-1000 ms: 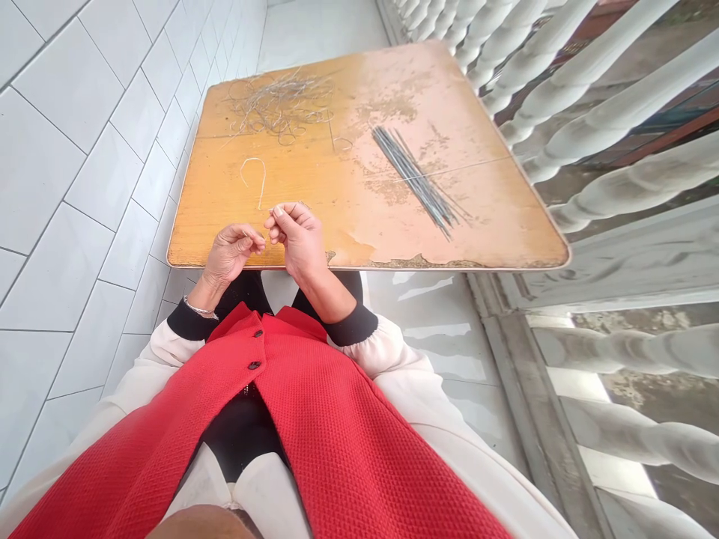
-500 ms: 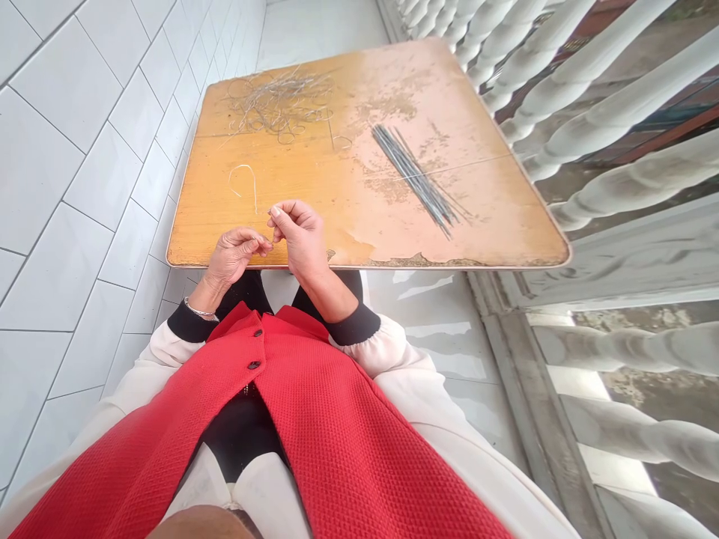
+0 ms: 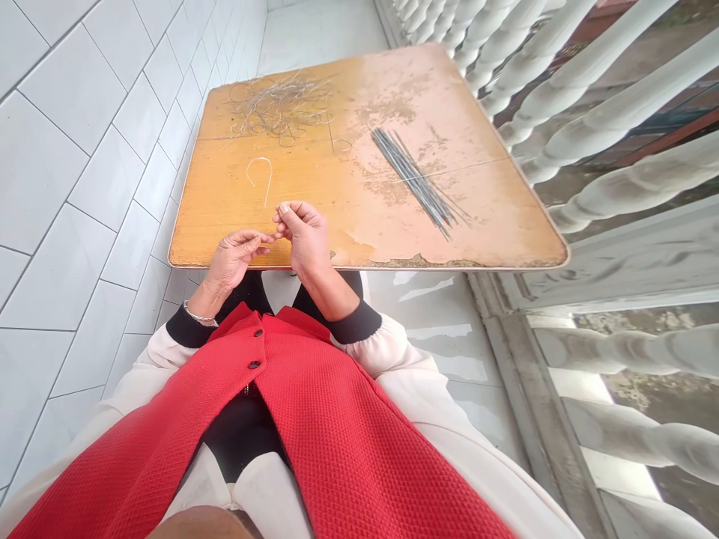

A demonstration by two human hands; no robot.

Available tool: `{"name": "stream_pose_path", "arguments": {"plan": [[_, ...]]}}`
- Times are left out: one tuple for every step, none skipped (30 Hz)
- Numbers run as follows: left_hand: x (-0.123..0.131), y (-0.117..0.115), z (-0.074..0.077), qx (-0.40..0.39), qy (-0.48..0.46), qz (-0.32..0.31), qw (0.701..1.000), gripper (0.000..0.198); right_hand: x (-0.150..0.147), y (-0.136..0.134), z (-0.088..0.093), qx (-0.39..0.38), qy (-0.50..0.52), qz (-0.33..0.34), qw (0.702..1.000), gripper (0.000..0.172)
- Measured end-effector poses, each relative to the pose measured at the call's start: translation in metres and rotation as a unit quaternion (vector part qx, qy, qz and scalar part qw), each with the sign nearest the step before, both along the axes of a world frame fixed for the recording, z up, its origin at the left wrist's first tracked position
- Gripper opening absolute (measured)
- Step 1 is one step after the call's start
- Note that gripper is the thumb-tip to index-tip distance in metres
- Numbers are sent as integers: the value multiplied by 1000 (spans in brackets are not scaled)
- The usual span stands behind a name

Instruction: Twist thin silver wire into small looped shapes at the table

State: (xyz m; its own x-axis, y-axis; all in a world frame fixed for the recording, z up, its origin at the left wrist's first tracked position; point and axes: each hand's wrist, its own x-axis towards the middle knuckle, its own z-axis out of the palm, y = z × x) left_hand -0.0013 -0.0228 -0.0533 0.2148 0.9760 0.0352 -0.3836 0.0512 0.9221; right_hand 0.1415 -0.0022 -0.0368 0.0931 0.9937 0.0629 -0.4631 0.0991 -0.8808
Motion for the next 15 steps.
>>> {"name": "stream_pose_path", "arguments": {"plan": [[0,0,1,0,5,1,1000,22,0,0,-1,-1,-5,2,1000,23],[0,-1,1,-2,7,1,1000,22,0,0,-1,0,-10,2,1000,23],[-1,-1,1,-6,6,0,1000,23,1,1,-2,2,-15,4,1000,24],[-2,-1,2,-11,4,-3,1000,23,2,1,-3,5,-19,6,1000,24],[-5,0,3,-16,0,-6,1000,24,3,2,-3,9,-22,10,1000,24],[-8,2,5,-18,-3,-9,1000,26,4,3,-4,13,-25,15,999,25],[-13,4,7,-18,-3,-12,1000,30,6,4,-4,17,-30,21,999,25],[-18,6,10,-13,-7,-11,1000,38,7,5,-4,20,-36,26,999,25],[-23,9,14,-8,-5,-11,1000,45,8,6,-5,22,-44,30,998,25],[-27,13,19,-4,6,-6,1000,48,9,6,-5,22,-50,32,998,25],[-31,16,24,-6,28,6,1000,49,9,6,-6,21,-56,34,998,25],[-33,20,29,-8,56,12,998,49,10,7,-7,20,-61,39,997,25],[-34,23,35,-8,82,15,996,49,9,6,-7,22,-66,45,997,26],[-33,25,40,-8,105,14,994,47,9,6,-8,26,-72,53,996,27],[-32,27,44,-5,126,20,992,44,8,6,-9,31,-78,60,995,27]]}}
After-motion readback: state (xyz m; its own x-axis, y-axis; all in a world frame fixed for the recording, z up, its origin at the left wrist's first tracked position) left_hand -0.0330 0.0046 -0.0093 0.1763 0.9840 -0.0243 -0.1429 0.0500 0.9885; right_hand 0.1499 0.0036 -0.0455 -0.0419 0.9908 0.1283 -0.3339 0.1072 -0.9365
